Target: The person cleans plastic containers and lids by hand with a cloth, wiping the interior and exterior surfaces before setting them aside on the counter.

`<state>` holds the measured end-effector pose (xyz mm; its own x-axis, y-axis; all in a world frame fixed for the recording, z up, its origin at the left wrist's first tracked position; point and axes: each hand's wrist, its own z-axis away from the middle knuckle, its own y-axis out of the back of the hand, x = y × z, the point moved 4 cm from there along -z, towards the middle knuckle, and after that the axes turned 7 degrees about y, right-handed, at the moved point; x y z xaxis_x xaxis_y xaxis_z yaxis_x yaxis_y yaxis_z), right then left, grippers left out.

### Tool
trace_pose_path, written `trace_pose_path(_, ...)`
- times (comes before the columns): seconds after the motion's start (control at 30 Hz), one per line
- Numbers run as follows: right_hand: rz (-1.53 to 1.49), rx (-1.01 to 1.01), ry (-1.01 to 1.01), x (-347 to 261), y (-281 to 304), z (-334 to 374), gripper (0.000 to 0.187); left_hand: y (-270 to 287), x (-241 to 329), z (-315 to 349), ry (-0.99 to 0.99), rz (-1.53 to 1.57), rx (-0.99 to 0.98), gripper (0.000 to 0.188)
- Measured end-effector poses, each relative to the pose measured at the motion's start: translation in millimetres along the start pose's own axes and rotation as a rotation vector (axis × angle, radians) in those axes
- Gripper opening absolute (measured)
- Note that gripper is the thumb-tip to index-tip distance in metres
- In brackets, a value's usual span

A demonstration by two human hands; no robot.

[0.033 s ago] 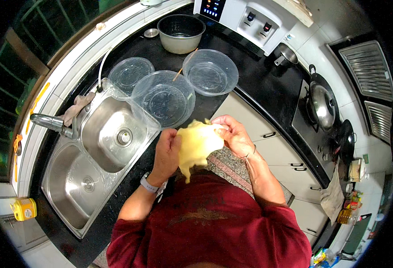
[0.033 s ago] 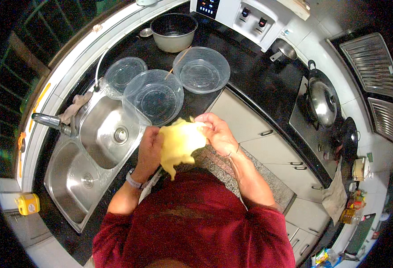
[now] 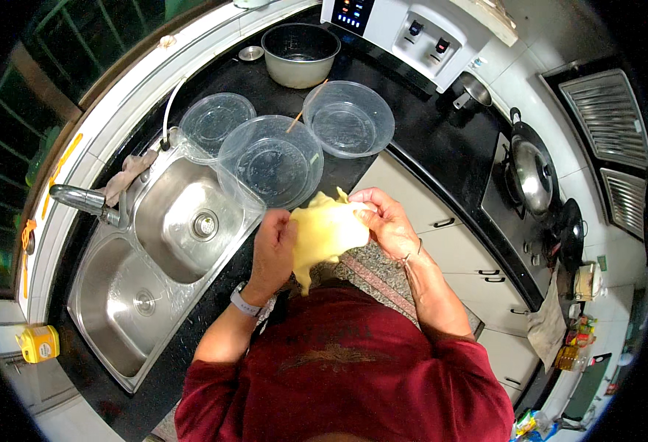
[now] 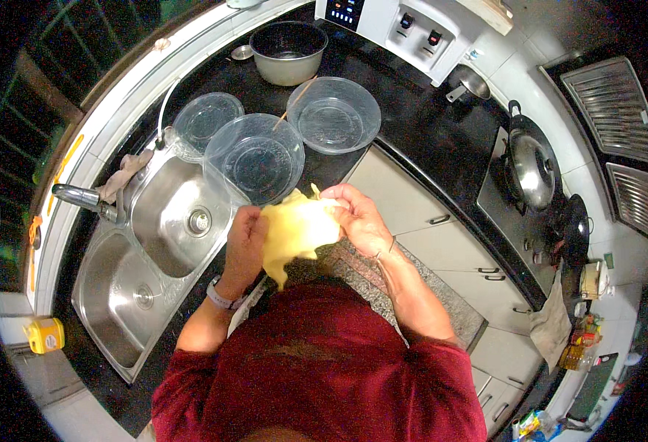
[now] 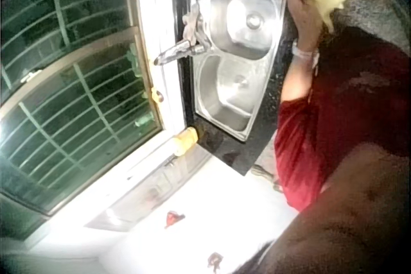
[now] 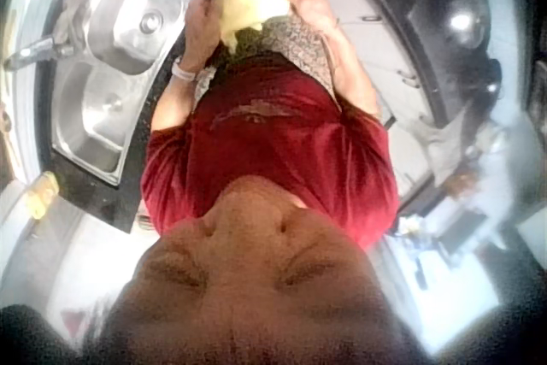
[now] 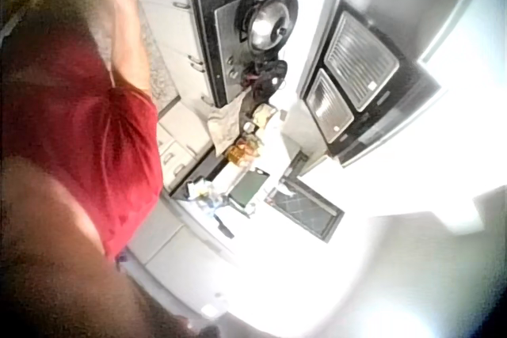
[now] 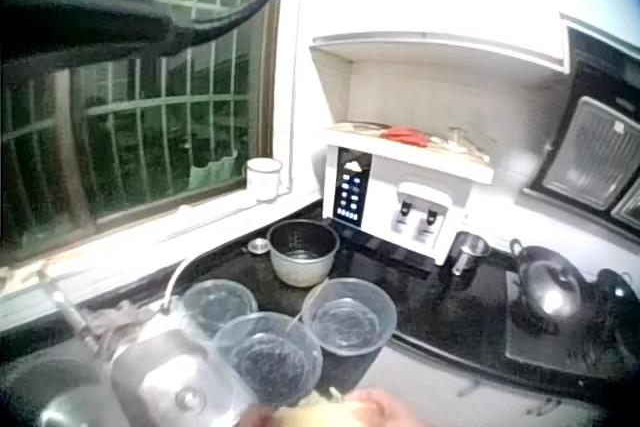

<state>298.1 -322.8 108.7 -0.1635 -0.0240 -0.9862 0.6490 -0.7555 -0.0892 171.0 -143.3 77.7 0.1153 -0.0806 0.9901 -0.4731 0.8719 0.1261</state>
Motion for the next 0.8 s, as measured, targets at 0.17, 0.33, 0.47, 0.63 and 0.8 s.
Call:
trace_pose_path(0.17, 0.130, 0.027, 0.115, -48, -27, -20, 0.019, 24, 20, -11, -0.031, 0.235, 0.019, 0.017)
trace_pose_path(0.33, 0.246, -0.111, 0.258, -92, -55, -68, 0.022, 53, 50, -20, -0.071, 0.474, 0.097, 0.024)
trace_pose_path(0.47, 0.620, -0.277, 0.554, -80, -57, -138, 0.033, 76, 33, -29, -0.037, 0.314, 0.274, 0.028)
trace_pose_path(0.63, 1.051, -0.422, 0.722, -31, -73, -177, 0.040, 114, -44, -31, 0.199, 0.145, 0.541, 0.039)
trace_pose_path(0.8, 1.164, -1.112, 0.610, 69, -88, -179, 0.043, 89, -74, -69, 0.271, 0.004, 0.643, 0.056)
